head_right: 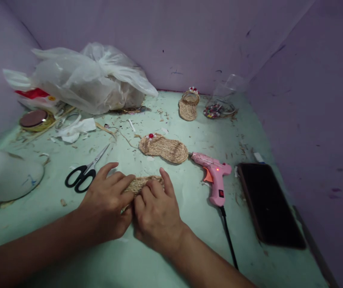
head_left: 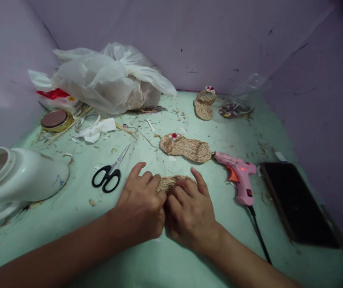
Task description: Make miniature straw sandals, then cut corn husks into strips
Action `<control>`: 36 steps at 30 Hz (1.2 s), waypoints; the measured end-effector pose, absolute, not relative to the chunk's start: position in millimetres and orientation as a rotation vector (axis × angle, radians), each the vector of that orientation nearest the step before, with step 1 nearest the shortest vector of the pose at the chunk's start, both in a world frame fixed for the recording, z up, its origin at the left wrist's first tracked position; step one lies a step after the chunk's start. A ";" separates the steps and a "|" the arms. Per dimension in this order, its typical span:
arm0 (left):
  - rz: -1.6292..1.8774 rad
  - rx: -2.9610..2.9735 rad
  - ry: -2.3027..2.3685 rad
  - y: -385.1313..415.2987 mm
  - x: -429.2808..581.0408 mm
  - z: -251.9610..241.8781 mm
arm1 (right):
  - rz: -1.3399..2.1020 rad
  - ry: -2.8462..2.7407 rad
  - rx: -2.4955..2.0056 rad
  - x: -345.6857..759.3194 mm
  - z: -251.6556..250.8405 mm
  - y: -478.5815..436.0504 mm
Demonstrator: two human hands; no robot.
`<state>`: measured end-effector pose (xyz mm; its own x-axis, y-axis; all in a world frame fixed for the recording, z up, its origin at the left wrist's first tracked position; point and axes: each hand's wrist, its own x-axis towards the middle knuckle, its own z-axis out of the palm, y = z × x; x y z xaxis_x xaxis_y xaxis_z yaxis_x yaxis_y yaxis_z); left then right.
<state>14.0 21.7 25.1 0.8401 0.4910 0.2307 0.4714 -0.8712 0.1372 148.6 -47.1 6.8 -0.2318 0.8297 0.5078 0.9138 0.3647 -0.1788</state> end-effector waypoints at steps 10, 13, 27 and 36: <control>0.280 2.973 0.754 21.7 16.1 30.1 | -0.194 -2.103 -1.550 148.6 9.6 -47.3; 0.212 2.956 0.765 22.5 16.5 32.7 | -0.166 -2.128 -1.595 148.1 13.1 -46.2; 0.455 2.447 0.767 33.3 -13.5 71.3 | -0.035 -2.285 -1.629 154.6 35.1 -48.5; 0.674 1.768 0.972 33.9 -33.1 56.7 | -0.029 -1.946 -1.394 171.2 23.6 -48.3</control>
<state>-33.1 33.9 56.7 0.5271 0.8497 0.0144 0.3114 -0.2090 0.9270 171.2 -48.3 23.6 -0.1456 0.8124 0.5646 0.8288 0.4118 -0.3788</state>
